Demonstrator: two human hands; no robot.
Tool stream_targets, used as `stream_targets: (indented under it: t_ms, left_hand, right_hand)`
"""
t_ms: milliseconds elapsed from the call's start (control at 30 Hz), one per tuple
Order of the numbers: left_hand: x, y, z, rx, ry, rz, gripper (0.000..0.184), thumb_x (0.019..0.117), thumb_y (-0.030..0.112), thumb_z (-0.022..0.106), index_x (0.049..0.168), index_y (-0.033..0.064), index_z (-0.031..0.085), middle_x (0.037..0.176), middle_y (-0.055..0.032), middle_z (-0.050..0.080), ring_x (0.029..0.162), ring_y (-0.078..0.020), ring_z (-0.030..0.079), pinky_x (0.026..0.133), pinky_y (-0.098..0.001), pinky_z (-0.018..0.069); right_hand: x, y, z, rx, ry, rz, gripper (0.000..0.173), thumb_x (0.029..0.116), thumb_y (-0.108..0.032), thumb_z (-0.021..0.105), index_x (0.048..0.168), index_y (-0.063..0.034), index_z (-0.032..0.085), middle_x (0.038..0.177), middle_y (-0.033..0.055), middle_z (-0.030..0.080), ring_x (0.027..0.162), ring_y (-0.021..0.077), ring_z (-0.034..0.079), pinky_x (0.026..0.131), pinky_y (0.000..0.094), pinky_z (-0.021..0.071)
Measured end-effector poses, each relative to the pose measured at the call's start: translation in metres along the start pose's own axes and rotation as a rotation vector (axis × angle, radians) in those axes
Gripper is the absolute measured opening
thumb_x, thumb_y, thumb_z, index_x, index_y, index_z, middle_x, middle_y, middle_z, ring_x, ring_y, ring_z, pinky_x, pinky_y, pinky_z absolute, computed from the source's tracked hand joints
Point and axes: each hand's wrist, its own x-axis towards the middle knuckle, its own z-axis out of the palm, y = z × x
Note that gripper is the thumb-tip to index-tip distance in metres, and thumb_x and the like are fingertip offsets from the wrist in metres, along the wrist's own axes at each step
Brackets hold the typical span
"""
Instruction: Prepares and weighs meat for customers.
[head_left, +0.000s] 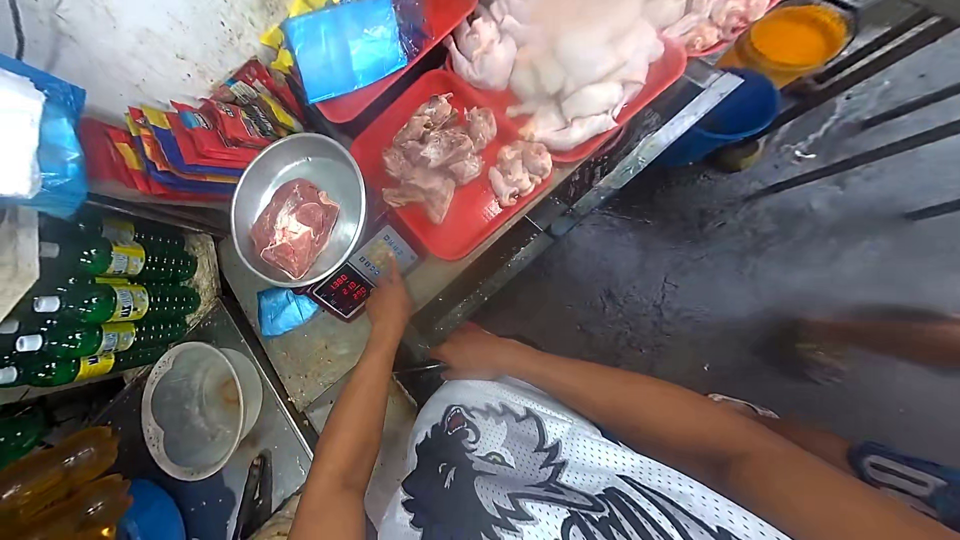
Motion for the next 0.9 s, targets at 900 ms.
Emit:
stream_targets:
  t_ms: [900]
  left_hand:
    - [-0.032, 0.005, -0.035, -0.397, -0.046, 0.046, 0.085, 0.0956, 0.027, 0.063, 0.167, 0.0233, 0.016, 0.116, -0.0205, 0.071, 0.108, -0.0394, 0.069, 0.090, -0.0626, 0.0550]
  right_hand:
    - [-0.005, -0.001, 0.016, 0.006, -0.015, 0.003, 0.041, 0.1021, -0.035, 0.060, 0.130, -0.0045, 0.060, 0.117, 0.0243, 0.067, 0.113, 0.0445, 0.063, 0.094, 0.0675, 0.0495]
